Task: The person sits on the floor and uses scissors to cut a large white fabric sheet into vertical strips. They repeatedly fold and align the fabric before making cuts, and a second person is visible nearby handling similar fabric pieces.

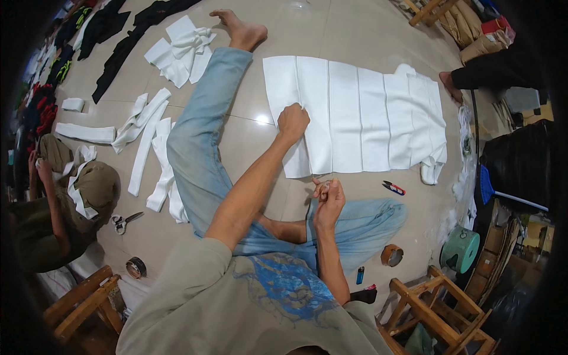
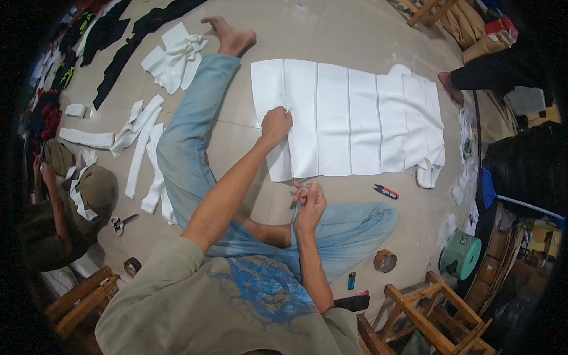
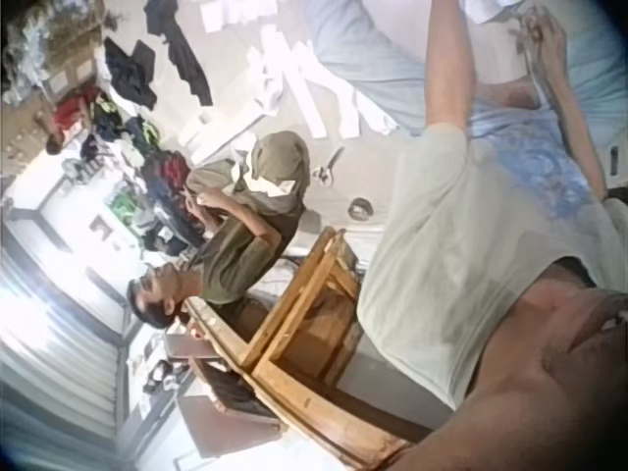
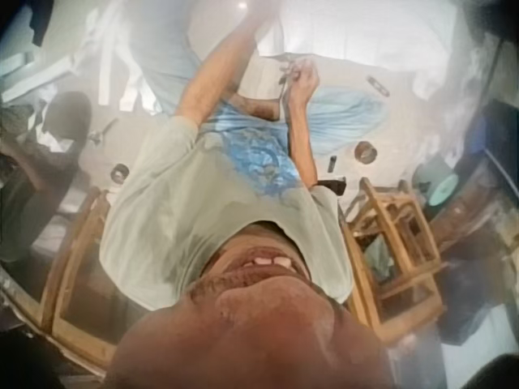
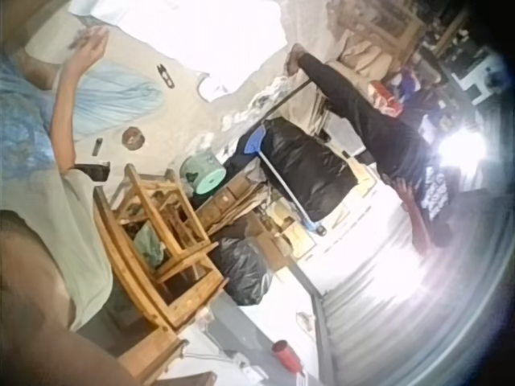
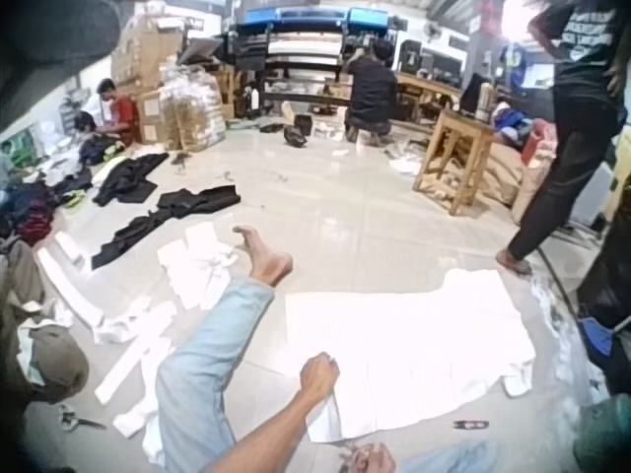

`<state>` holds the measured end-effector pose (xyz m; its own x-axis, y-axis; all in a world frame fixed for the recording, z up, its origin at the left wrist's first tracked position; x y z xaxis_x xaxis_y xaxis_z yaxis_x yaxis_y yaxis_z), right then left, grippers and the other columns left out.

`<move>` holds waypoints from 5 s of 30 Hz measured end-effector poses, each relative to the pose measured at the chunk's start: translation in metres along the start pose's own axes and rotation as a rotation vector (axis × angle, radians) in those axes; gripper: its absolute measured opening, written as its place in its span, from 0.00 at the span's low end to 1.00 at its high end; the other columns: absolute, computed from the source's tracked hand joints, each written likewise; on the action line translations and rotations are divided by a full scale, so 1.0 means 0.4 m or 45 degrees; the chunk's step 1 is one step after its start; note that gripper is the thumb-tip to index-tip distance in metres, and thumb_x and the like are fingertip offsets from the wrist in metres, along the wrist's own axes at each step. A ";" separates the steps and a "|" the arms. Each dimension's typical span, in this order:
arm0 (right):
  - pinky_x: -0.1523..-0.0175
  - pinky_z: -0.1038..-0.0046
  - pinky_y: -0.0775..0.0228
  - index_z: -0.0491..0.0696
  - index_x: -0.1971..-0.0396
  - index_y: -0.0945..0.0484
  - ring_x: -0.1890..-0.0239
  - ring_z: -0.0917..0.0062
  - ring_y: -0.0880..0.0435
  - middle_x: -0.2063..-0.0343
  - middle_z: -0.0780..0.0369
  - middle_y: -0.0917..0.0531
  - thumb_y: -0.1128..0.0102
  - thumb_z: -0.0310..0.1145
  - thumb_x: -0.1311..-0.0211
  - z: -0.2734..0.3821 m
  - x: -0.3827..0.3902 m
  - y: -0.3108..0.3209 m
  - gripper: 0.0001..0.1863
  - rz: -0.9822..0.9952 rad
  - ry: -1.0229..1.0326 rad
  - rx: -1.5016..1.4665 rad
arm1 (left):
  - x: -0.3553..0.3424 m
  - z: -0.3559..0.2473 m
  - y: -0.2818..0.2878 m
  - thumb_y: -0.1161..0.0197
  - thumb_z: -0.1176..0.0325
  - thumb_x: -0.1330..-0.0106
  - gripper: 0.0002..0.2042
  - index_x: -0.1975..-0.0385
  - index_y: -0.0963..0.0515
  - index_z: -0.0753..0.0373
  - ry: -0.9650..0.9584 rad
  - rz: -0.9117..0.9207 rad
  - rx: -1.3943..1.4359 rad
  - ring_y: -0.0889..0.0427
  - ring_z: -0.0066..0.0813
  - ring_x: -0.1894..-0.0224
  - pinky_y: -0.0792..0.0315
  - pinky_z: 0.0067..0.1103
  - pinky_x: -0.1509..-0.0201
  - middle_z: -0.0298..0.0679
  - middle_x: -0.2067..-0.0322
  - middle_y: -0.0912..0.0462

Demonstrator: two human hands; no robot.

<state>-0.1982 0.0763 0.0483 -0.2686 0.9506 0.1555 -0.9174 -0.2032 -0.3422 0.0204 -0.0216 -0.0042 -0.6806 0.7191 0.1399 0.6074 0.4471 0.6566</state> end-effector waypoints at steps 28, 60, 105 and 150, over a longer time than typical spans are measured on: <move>0.63 0.58 0.32 0.39 0.72 0.25 0.73 0.54 0.25 0.80 0.52 0.26 0.42 0.37 0.33 0.046 0.025 0.046 0.15 0.108 0.231 1.513 | 0.284 0.001 0.010 0.43 0.47 0.35 0.27 0.73 0.20 0.72 0.250 0.489 -0.048 0.16 0.54 0.66 0.24 0.39 0.60 0.55 0.73 0.16; 0.72 0.73 0.36 0.41 0.73 0.25 0.80 0.79 0.28 0.83 0.62 0.25 0.50 0.44 0.25 0.085 0.017 -0.012 0.22 -0.048 0.078 0.816 | 0.241 0.058 -0.062 0.38 0.60 0.40 0.15 0.74 0.22 0.70 0.055 0.031 -0.103 0.17 0.54 0.66 0.26 0.41 0.62 0.53 0.72 0.17; 0.62 0.63 0.30 0.40 0.69 0.21 0.68 0.62 0.20 0.73 0.52 0.19 0.45 0.37 0.32 0.018 0.098 0.011 0.14 0.107 0.213 1.256 | -0.012 0.147 -0.068 0.42 0.57 0.35 0.16 0.70 0.21 0.67 -0.190 -0.187 -0.166 0.17 0.52 0.65 0.26 0.43 0.58 0.53 0.69 0.17; 0.53 0.73 0.27 0.42 0.78 0.31 0.73 0.82 0.25 0.81 0.64 0.26 0.51 0.32 0.25 0.094 0.059 -0.051 0.18 0.112 0.142 0.328 | 0.180 -0.013 0.038 0.42 0.58 0.33 0.19 0.64 0.24 0.75 0.162 0.059 -0.028 0.17 0.61 0.65 0.25 0.44 0.58 0.61 0.69 0.18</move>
<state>-0.1967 0.0943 0.0937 -0.3297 0.9437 0.0281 -0.9401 -0.3254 -0.1013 -0.0215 0.0343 0.0196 -0.6992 0.6650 0.2625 0.6313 0.4020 0.6632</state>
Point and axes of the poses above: each hand's wrist, its own x-axis away from the middle knuckle, its own y-axis out of the back of the hand, z = x × y, the point moved 3 cm from there along -x, towards the middle knuckle
